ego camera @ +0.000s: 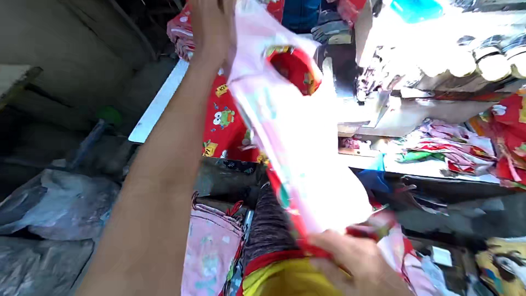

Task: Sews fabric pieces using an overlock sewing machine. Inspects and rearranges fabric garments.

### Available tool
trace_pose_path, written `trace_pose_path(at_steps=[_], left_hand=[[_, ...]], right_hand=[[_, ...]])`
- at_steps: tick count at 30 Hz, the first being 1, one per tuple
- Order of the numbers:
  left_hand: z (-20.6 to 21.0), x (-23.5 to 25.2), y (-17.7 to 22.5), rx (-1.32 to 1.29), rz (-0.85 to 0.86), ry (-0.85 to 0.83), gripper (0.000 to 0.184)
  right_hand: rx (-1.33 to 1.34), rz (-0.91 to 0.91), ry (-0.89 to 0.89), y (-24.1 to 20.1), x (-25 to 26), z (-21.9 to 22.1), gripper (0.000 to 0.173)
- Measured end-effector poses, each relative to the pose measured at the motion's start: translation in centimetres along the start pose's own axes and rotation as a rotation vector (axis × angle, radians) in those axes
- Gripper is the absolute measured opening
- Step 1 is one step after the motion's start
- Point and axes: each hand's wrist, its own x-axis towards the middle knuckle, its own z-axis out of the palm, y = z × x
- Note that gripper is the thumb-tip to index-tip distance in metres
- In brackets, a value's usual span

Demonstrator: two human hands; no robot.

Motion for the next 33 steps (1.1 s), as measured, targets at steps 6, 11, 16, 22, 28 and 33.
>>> trace_pose_path(at_steps=[6,11,16,22,28,33], left_hand=[[-1.3,-11.5,-12.6,0.147,-0.126,-0.181,0.043],[-1.7,-20.6,-11.9,-0.086,-0.033,-0.049,0.031],[0.2,-25.1,-9.5,-0.229,0.075,0.026,0.022],[2.2,-25.3,-10.5,-0.087,-0.041,0.01,0.024],[-1.6,-25.4,-8.8,-0.306,-0.135,0.108,0.029],[-6.9,-25.9,-1.4,-0.773,-0.104,-0.091,0.015]], right_hand=[[0.096,-0.169,-0.328,1.3,1.2,3.5,0.019],[-0.12,-0.053,-0.128,5.5,7.2,2.7,0.019],[-0.268,-0.076,0.047,8.6,15.4,2.7,0.017],[-0.49,0.164,-0.008,10.5,20.0,5.2,0.016],[-0.074,0.038,0.17,6.7,15.8,-0.6,0.017],[-0.401,0.032,0.444,2.8,12.4,-11.3,0.027]])
